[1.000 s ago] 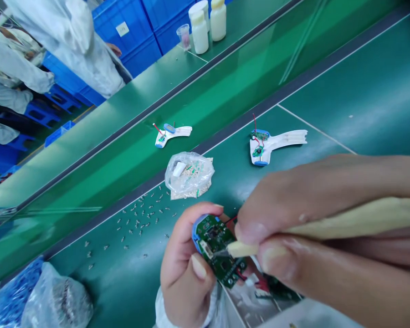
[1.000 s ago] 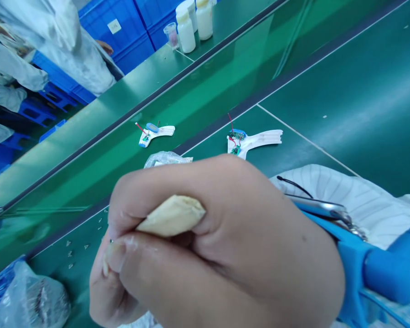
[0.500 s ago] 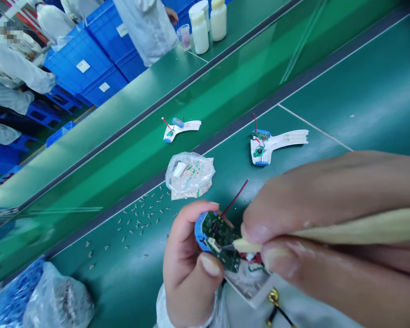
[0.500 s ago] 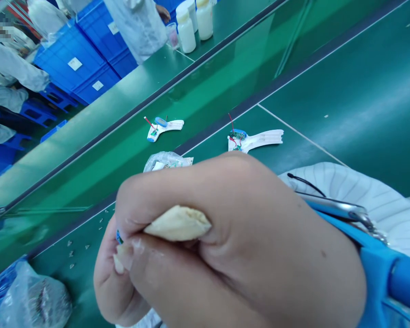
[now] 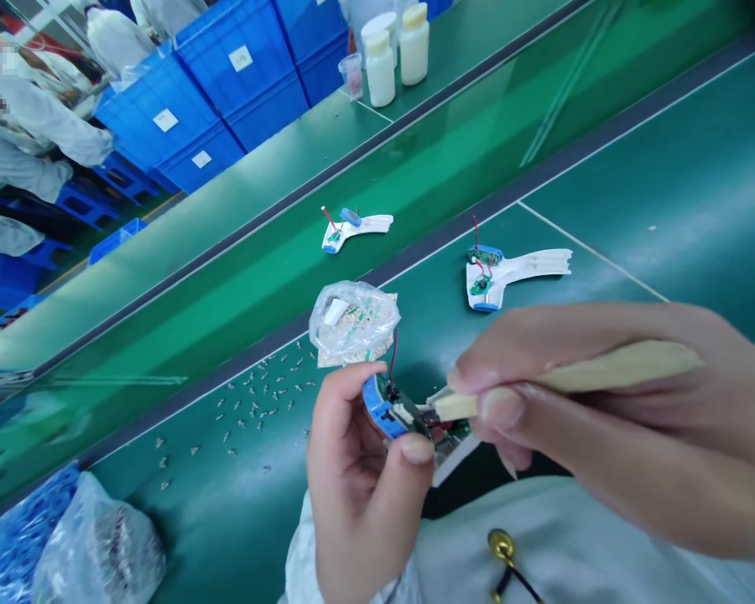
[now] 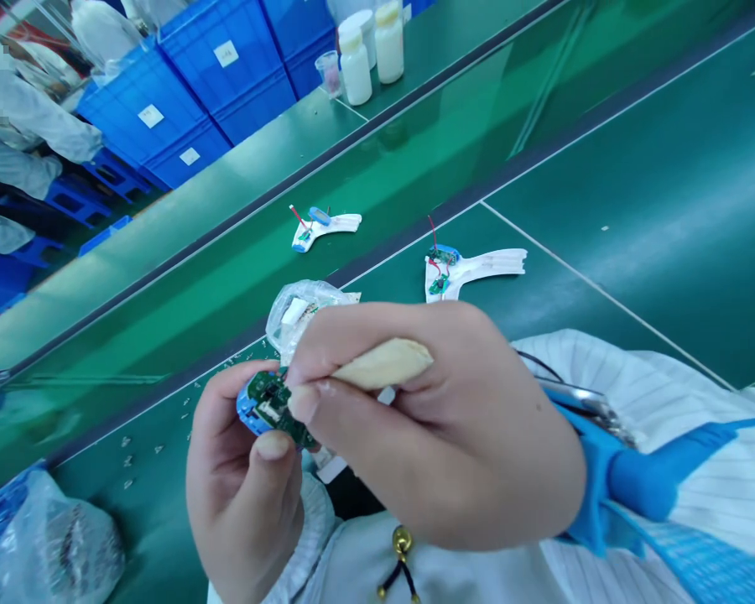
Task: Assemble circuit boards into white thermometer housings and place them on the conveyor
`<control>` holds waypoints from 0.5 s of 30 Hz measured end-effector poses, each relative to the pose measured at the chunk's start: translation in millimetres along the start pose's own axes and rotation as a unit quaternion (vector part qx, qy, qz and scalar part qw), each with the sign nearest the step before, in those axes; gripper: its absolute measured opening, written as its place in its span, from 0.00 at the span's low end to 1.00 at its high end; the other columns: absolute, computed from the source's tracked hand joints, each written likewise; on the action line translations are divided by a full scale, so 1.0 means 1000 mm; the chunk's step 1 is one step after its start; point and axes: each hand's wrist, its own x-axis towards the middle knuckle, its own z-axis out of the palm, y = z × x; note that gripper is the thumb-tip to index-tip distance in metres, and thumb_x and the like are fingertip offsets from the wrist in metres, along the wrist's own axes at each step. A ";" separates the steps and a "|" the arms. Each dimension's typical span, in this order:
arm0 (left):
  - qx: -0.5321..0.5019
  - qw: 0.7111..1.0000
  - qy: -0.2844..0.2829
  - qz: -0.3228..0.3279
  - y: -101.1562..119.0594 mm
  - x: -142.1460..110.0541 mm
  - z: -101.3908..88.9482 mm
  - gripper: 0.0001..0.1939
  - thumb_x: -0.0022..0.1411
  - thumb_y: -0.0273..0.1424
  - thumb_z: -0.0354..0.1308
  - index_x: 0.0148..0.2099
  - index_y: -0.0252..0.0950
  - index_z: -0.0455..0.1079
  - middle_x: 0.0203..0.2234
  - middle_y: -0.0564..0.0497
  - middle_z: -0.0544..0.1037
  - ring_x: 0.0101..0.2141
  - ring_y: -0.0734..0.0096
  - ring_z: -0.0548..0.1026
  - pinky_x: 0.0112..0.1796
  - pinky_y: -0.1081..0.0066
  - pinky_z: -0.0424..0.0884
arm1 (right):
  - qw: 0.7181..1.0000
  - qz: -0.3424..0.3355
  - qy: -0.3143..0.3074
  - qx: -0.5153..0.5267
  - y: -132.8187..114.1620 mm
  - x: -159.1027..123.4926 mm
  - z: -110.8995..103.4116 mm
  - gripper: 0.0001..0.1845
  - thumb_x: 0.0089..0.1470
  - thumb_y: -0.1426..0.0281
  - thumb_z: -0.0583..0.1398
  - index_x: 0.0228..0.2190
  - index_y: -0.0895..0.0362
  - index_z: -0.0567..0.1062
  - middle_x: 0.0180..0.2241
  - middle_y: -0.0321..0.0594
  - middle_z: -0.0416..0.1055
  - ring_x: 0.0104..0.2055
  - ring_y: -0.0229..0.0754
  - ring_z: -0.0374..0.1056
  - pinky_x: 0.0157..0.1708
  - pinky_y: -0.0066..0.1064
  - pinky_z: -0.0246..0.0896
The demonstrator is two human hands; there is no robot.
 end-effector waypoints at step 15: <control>0.051 0.998 0.015 -0.046 -0.009 0.000 -0.001 0.13 0.62 0.34 0.59 0.49 0.46 0.67 0.27 0.56 0.69 0.25 0.78 0.68 0.27 0.80 0.68 | 0.941 0.074 0.284 0.170 -0.003 0.018 0.014 0.16 0.47 0.66 0.68 0.13 0.53 0.73 0.13 0.32 0.65 0.11 0.34 0.63 0.05 0.26 0.58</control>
